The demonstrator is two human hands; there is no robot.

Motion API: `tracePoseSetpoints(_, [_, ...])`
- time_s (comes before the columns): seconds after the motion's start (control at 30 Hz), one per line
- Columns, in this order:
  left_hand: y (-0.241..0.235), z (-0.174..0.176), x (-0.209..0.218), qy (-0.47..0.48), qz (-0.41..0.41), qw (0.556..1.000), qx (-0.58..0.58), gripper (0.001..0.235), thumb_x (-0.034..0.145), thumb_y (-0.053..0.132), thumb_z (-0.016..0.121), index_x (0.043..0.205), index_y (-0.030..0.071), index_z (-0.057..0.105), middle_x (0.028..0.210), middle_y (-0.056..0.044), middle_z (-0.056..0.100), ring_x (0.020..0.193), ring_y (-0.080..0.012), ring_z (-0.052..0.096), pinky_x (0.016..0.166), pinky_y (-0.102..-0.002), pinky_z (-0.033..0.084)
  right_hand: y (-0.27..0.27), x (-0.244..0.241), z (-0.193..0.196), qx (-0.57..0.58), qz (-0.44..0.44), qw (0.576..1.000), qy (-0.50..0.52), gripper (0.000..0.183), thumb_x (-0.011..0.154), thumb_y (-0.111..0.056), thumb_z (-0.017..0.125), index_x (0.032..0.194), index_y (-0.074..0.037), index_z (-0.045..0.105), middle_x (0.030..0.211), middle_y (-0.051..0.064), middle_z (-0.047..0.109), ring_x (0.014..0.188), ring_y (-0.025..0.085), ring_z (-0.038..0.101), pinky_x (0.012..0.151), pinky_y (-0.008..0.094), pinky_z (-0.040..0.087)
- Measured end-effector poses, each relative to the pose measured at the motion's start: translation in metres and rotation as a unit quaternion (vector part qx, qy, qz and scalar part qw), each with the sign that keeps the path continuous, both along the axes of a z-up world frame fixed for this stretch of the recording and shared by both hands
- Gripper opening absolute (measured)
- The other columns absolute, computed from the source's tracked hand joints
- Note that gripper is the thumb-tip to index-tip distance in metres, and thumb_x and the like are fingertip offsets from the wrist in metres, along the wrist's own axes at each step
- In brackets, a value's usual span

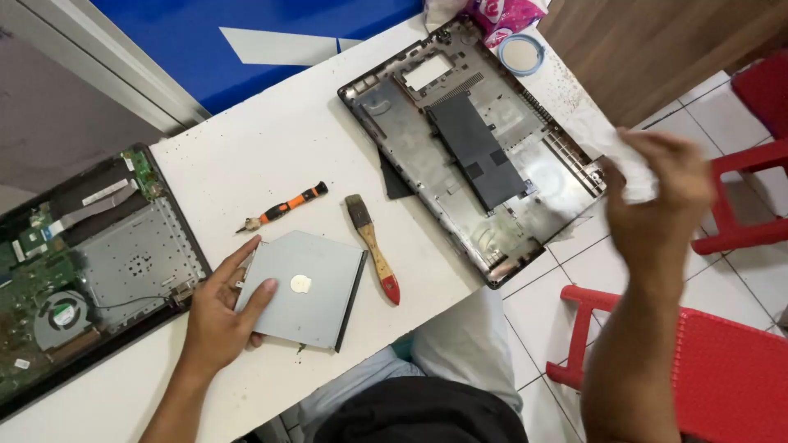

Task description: The person wipes a silver laptop optical drive with a white cloth, cleaning both the top and bottom surfaces and edges. The drive is turned over multiple times to access different sides while a disassembled laptop and tools remain on the table.

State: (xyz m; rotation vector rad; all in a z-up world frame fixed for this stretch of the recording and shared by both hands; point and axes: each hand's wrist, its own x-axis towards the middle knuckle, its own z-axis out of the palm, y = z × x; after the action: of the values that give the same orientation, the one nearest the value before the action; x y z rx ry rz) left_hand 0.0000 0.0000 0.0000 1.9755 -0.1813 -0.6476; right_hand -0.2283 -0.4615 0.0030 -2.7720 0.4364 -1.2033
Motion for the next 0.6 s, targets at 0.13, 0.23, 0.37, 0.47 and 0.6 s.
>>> tracePoseSetpoints(0.13, [-0.002,0.003,-0.001,0.009,0.009,1.0,0.023,0.071,0.089,0.028,0.073,0.158,0.029,0.056,0.151,-0.022,0.065,0.06,-0.0245,0.065,0.022,-0.036,0.05,-0.063,-0.031,-0.003,0.199,-0.178,0.952,0.152,0.07,0.11,-0.032,0.087,0.167,0.001,0.061,0.137,0.032,0.053,0.112,0.044,0.06,0.096,0.061,0.05])
tracePoseSetpoints(0.23, [-0.004,0.005,0.0,0.011,0.003,1.0,0.012,0.071,0.089,0.024,0.073,0.158,0.025,0.057,0.136,-0.017,0.075,0.057,-0.026,0.066,0.021,-0.036,0.047,-0.058,-0.021,0.004,0.393,-0.211,0.864,0.233,0.077,0.107,-0.03,0.074,0.173,-0.009,0.04,0.164,0.027,0.049,0.127,0.042,0.062,0.098,0.061,0.054])
tracePoseSetpoints(0.37, [-0.005,0.008,-0.002,0.011,0.014,0.999,0.026,0.07,0.089,0.026,0.072,0.158,0.026,0.058,0.135,-0.015,0.076,0.058,-0.0261,0.064,0.024,-0.038,0.048,-0.075,-0.028,-0.025,0.342,-0.149,0.916,0.149,0.039,0.112,-0.006,0.081,0.149,-0.003,0.071,0.097,0.012,0.067,0.074,0.017,0.052,0.058,0.03,0.047])
tracePoseSetpoints(0.47, [-0.004,0.006,-0.002,-0.001,0.009,1.0,0.026,0.069,0.09,0.027,0.072,0.158,0.026,0.058,0.135,-0.017,0.076,0.057,-0.0258,0.065,0.023,-0.038,0.049,-0.088,-0.026,-0.028,0.224,-0.07,0.966,0.113,0.018,0.114,0.004,0.084,0.133,0.001,0.084,0.105,0.014,0.074,0.076,0.016,0.055,0.061,0.029,0.047])
tracePoseSetpoints(0.6, [-0.003,0.004,-0.002,-0.009,0.005,1.0,0.018,0.068,0.091,0.025,0.071,0.157,0.024,0.058,0.134,-0.016,0.077,0.058,-0.0233,0.062,0.023,-0.038,0.049,-0.076,-0.016,0.002,0.144,0.019,0.987,0.074,0.021,0.117,0.015,0.082,0.133,0.003,0.086,0.118,0.017,0.074,0.089,0.024,0.061,0.081,0.035,0.053])
